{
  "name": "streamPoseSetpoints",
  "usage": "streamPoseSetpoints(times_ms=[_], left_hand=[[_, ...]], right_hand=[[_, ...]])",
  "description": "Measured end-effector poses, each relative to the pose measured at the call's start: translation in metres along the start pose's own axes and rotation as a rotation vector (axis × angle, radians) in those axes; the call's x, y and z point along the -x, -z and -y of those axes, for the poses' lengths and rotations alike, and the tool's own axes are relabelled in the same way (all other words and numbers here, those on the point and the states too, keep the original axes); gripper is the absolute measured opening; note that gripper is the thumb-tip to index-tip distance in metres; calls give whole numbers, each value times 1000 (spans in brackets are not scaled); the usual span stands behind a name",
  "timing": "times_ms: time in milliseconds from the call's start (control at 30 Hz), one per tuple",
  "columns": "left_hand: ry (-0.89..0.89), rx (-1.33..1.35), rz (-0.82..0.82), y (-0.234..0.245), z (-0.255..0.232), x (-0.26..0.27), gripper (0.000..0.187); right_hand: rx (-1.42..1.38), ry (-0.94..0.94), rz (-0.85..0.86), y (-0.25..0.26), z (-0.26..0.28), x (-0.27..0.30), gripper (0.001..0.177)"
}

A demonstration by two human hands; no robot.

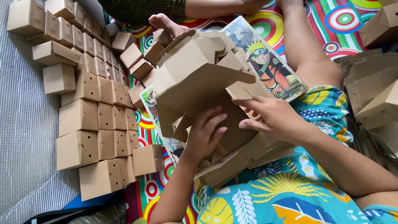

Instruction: Folding cardboard templates into small boxes and stacking them

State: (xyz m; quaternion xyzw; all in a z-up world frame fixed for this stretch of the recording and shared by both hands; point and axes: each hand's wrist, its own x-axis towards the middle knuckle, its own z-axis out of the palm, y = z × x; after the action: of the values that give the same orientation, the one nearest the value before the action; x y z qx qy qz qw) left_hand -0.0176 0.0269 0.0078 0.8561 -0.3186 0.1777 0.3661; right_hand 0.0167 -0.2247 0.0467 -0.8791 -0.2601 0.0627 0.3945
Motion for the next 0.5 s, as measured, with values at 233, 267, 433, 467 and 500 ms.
streamPoseSetpoints(times_ms=[233, 267, 433, 467, 500], left_hand=[[-79, -80, -341, 15, 35, 77, 73], [-93, -298, -492, 14, 43, 99, 65], [167, -400, -871, 14, 10, 87, 41], [264, -261, -759, 13, 9, 90, 40], [358, -121, -647, 11, 8, 93, 38]], right_hand=[[17, 142, -58, -4, -35, -4, 44], [56, 126, -89, -2, -39, -4, 46], [359, 116, -240, 4, -16, 4, 46], [279, 308, -314, 5, 3, 9, 42], [191, 497, -385, 5, 21, 15, 40]])
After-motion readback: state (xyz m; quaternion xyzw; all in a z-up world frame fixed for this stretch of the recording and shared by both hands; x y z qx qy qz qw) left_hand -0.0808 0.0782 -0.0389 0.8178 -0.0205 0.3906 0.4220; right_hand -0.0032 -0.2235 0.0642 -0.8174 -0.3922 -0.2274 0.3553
